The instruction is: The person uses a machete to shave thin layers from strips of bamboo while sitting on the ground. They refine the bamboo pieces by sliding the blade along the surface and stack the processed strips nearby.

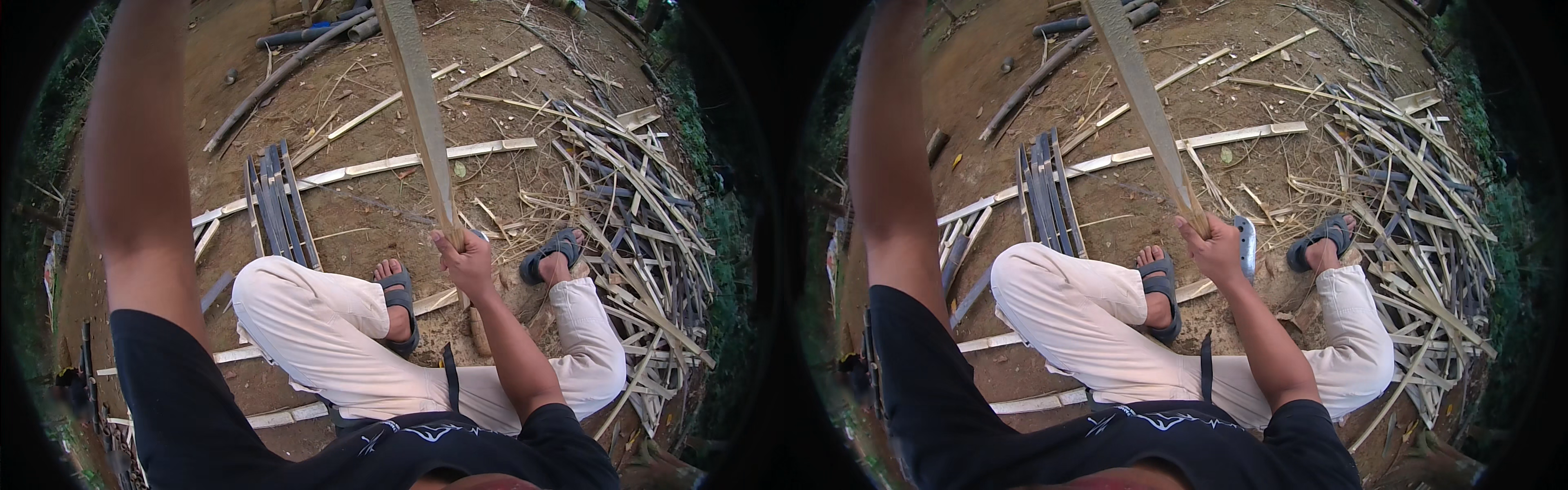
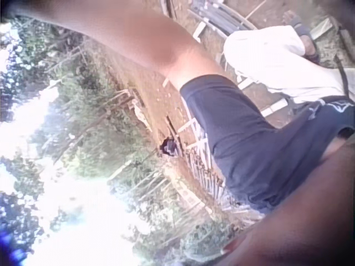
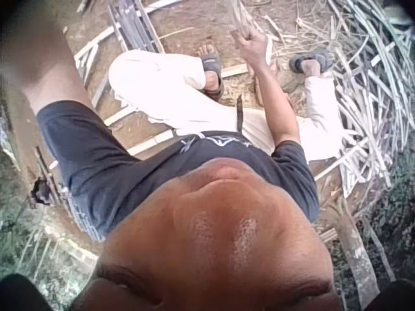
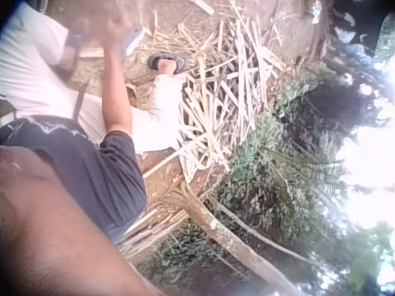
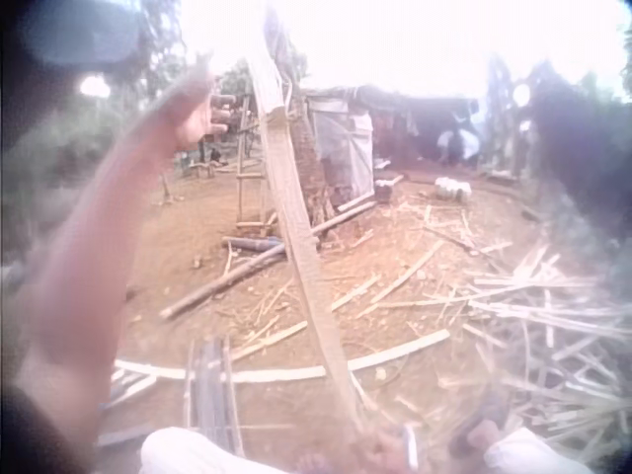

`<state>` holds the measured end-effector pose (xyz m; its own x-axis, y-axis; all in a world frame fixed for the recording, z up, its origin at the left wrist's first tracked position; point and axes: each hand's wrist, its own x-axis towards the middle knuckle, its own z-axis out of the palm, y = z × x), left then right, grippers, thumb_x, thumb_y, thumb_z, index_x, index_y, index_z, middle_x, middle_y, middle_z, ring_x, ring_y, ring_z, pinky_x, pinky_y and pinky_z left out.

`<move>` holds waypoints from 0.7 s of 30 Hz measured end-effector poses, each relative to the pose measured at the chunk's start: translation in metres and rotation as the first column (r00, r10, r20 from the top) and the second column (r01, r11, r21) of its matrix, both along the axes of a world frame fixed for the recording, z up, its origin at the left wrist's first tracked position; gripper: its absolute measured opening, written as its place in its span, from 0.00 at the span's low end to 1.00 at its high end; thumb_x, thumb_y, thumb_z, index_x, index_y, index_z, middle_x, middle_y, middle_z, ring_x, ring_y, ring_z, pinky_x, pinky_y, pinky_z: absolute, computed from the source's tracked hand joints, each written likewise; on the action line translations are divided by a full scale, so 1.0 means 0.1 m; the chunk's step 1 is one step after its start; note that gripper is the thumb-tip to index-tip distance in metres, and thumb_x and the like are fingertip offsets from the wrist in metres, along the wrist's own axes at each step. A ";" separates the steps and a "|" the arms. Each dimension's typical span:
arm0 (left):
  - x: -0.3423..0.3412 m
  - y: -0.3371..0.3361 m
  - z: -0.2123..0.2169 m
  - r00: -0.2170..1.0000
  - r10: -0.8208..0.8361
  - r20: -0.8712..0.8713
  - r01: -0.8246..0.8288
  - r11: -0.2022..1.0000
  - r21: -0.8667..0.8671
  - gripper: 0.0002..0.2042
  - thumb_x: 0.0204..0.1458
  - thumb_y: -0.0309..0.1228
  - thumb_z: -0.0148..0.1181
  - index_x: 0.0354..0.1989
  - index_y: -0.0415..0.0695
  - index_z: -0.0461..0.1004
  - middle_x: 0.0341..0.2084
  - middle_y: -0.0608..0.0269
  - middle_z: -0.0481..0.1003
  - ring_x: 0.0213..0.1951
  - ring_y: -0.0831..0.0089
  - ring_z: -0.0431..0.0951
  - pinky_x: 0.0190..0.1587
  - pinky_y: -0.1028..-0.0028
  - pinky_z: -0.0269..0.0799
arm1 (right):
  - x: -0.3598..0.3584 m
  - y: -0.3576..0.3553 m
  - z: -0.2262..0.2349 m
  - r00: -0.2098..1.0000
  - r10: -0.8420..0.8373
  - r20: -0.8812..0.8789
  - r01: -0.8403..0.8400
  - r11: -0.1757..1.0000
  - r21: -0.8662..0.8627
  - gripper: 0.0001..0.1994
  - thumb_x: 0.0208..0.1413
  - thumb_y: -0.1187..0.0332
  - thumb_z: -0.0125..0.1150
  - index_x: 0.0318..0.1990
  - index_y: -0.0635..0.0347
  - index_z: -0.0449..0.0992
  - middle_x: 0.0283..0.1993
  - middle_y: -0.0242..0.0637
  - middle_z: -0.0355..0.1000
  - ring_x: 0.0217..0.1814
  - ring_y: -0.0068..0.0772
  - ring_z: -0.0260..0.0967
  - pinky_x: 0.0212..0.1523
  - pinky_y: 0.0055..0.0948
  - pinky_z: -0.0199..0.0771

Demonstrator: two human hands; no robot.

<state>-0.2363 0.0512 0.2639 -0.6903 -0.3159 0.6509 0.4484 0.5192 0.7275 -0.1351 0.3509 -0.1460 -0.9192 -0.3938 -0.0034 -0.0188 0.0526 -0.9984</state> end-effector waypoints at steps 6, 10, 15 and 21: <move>0.96 0.86 -2.61 0.696 -0.204 0.688 0.121 0.978 0.168 0.33 0.65 0.60 0.37 0.48 0.36 0.67 0.34 0.57 0.70 0.40 0.69 0.70 0.47 0.64 0.67 | -0.23 0.05 0.51 0.956 -0.086 0.282 0.107 0.993 -0.059 0.19 0.67 0.53 0.54 0.32 0.59 0.71 0.20 0.26 0.65 0.17 0.17 0.63 0.18 0.21 0.65; 2.22 1.66 -3.80 0.441 -0.510 0.738 -0.034 0.812 0.582 0.29 0.68 0.55 0.35 0.54 0.37 0.63 0.40 0.53 0.73 0.39 0.66 0.77 0.42 0.69 0.72 | -0.50 -0.17 0.44 0.839 -0.062 0.541 0.186 0.966 -0.178 0.17 0.71 0.55 0.46 0.36 0.59 0.66 0.23 0.27 0.61 0.19 0.19 0.58 0.19 0.22 0.62; 2.71 1.82 -3.50 0.460 -0.814 0.355 -0.119 0.340 0.933 0.22 0.70 0.44 0.36 0.55 0.36 0.62 0.30 0.50 0.77 0.27 0.62 0.82 0.34 0.69 0.80 | -0.66 -0.42 -0.20 0.650 -0.176 0.740 0.425 0.890 -0.162 0.15 0.72 0.60 0.43 0.34 0.61 0.65 0.24 0.29 0.61 0.20 0.22 0.58 0.21 0.25 0.64; 2.82 1.49 -3.64 0.771 -0.446 0.454 0.023 0.733 0.680 0.32 0.66 0.55 0.36 0.60 0.33 0.58 0.34 0.47 0.76 0.34 0.59 0.81 0.39 0.67 0.78 | -0.53 -0.62 -0.34 0.513 -0.030 0.858 0.585 0.743 -0.325 0.13 0.72 0.63 0.39 0.36 0.59 0.62 0.26 0.29 0.58 0.22 0.22 0.53 0.23 0.26 0.63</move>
